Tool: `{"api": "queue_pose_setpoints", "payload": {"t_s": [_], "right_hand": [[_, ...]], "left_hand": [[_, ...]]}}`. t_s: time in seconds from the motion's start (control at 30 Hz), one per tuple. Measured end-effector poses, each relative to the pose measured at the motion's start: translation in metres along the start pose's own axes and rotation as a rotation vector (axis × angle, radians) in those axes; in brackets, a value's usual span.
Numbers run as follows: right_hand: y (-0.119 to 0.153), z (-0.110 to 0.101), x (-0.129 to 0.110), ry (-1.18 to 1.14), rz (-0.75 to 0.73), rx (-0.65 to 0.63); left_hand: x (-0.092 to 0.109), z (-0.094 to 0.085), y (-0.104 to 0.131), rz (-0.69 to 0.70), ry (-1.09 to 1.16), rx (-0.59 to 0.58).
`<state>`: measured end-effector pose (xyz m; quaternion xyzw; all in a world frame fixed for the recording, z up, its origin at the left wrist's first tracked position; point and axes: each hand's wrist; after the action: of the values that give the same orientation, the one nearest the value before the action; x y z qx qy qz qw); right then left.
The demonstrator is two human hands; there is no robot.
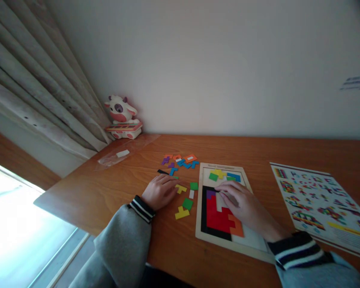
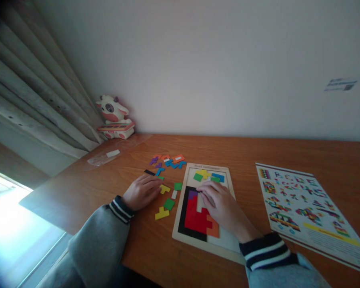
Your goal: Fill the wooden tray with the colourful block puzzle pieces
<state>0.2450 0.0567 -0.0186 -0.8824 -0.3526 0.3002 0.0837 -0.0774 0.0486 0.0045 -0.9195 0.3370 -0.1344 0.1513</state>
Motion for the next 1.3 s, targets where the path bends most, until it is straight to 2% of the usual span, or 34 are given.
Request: {"api": "queue_pose_setpoints", "payload": {"t_s": [0.13,0.27,0.47,0.7,0.77,0.9,1.0,1.13,1.3], "right_hand": [[-0.001,0.000,-0.001,-0.007,-0.003,0.002],[-0.001,-0.002,-0.002,-0.012,-0.002,0.004],[-0.001,-0.002,-0.004,-0.014,-0.005,0.010],[-0.002,-0.003,-0.007,-0.021,0.002,0.027],[-0.002,-0.004,-0.007,-0.021,0.003,0.030],[-0.003,-0.003,-0.007,-0.016,0.002,0.035],[-0.002,-0.003,-0.006,-0.012,-0.002,0.030],[0.000,-0.002,-0.004,-0.012,0.011,0.014],[0.000,-0.002,-0.003,-0.017,0.015,0.010]], "left_hand": [[-0.021,-0.010,0.028,-0.090,-0.030,-0.056],[-0.029,-0.012,0.036,-0.114,-0.002,-0.116],[-0.022,-0.009,0.029,-0.077,0.062,-0.108],[0.001,0.000,0.017,0.009,0.139,-0.015],[0.003,0.004,0.010,-0.007,0.149,0.030],[-0.016,0.009,-0.006,-0.231,0.118,0.165],[-0.040,0.013,-0.017,-0.412,0.060,0.159],[-0.062,0.019,-0.028,-0.430,0.053,0.116],[-0.067,0.024,-0.036,-0.381,0.060,0.048]]}}
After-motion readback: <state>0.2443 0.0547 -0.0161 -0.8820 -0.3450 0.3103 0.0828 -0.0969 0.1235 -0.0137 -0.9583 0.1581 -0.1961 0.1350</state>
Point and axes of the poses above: each hand's wrist, its own y-axis away from the middle knuckle, its own z-axis out of the palm, x = y × z, and after that the axes turned 8 degrees about -x, right-handed
